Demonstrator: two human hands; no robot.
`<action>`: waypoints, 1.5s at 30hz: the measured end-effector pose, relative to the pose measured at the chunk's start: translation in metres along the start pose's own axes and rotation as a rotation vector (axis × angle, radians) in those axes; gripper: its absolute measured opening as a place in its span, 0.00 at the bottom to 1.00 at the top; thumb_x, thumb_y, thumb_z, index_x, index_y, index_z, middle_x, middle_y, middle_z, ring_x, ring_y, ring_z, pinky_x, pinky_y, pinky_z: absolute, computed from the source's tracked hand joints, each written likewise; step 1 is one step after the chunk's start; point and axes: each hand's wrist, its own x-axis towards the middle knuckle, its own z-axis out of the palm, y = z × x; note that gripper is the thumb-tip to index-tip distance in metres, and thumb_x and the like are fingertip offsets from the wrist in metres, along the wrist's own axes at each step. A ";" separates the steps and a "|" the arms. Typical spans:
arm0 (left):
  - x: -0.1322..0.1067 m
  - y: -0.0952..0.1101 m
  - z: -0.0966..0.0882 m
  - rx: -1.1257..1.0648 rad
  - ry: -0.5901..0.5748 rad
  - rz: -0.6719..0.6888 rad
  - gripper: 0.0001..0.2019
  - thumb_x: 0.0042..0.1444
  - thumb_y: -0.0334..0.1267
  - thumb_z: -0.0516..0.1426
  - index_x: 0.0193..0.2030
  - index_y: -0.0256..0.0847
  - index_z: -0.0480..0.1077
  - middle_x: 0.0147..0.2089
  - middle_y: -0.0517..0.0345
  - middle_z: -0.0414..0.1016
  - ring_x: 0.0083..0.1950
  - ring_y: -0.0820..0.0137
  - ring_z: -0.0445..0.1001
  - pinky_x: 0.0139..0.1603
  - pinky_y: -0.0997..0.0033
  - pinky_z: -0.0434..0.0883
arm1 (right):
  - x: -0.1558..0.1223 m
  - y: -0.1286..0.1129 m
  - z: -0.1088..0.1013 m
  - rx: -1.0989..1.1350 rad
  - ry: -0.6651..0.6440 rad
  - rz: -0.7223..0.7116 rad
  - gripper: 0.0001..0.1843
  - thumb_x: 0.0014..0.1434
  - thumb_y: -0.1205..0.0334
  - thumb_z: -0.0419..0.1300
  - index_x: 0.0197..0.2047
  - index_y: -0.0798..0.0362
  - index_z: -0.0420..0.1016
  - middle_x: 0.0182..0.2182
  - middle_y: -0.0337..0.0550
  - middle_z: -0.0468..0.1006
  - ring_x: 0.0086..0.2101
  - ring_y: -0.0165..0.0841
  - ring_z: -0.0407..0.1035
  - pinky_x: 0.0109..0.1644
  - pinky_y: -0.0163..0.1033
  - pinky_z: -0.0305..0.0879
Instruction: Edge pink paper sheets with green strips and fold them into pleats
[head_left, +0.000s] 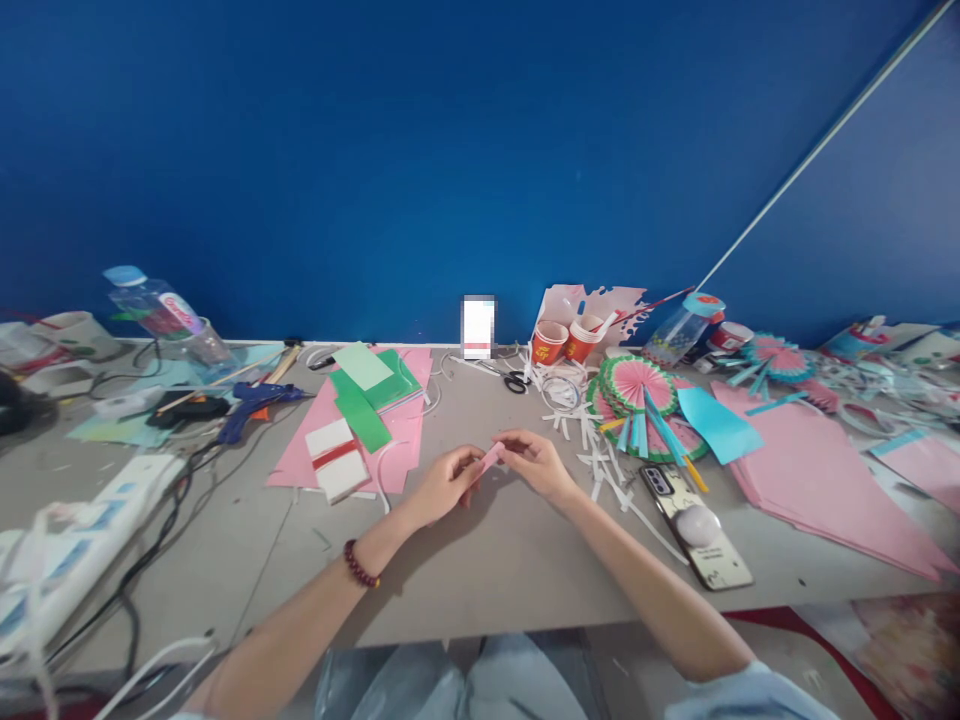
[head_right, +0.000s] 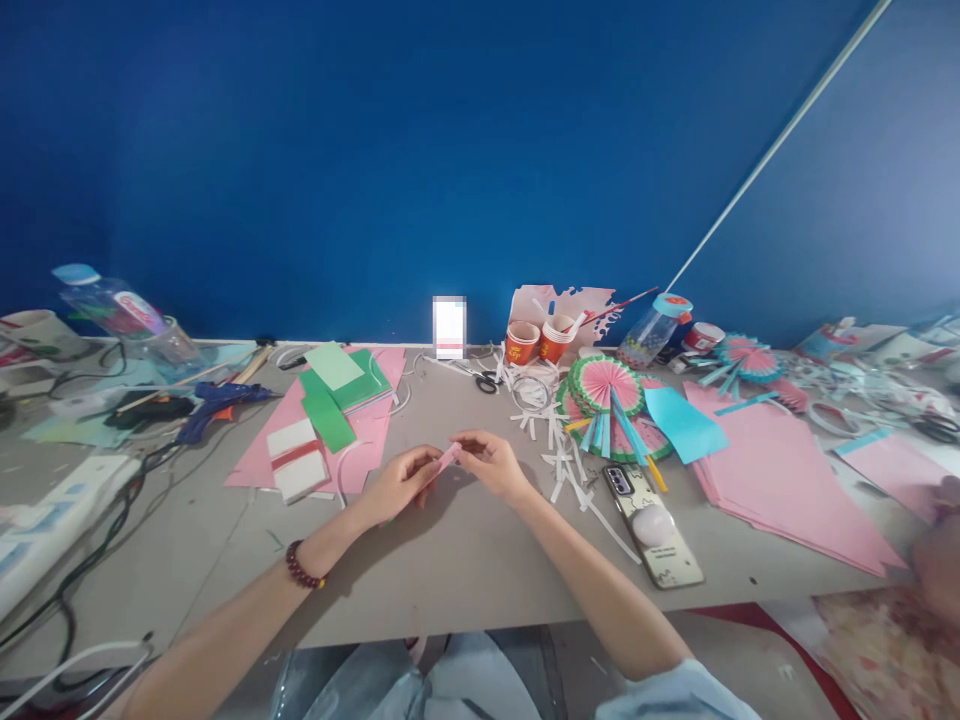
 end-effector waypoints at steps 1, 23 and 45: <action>-0.001 0.002 0.000 0.032 0.009 0.003 0.19 0.61 0.54 0.49 0.42 0.40 0.67 0.27 0.65 0.67 0.20 0.78 0.64 0.21 0.78 0.59 | 0.000 0.000 0.000 -0.012 0.003 0.001 0.16 0.50 0.52 0.65 0.38 0.53 0.78 0.33 0.43 0.79 0.33 0.32 0.72 0.38 0.37 0.68; 0.002 0.000 -0.010 -0.097 -0.051 -0.006 0.21 0.58 0.56 0.52 0.48 0.42 0.60 0.30 0.63 0.72 0.16 0.79 0.63 0.17 0.78 0.60 | -0.006 -0.008 -0.006 -0.288 -0.115 -0.187 0.16 0.57 0.60 0.59 0.49 0.50 0.72 0.43 0.46 0.77 0.41 0.34 0.72 0.47 0.42 0.69; 0.006 -0.006 -0.029 0.753 0.126 0.339 0.08 0.62 0.34 0.52 0.42 0.42 0.72 0.42 0.54 0.72 0.45 0.66 0.70 0.47 0.66 0.68 | 0.009 0.006 -0.031 -0.964 -0.099 -0.437 0.07 0.62 0.63 0.55 0.37 0.52 0.74 0.34 0.45 0.79 0.36 0.34 0.72 0.42 0.39 0.65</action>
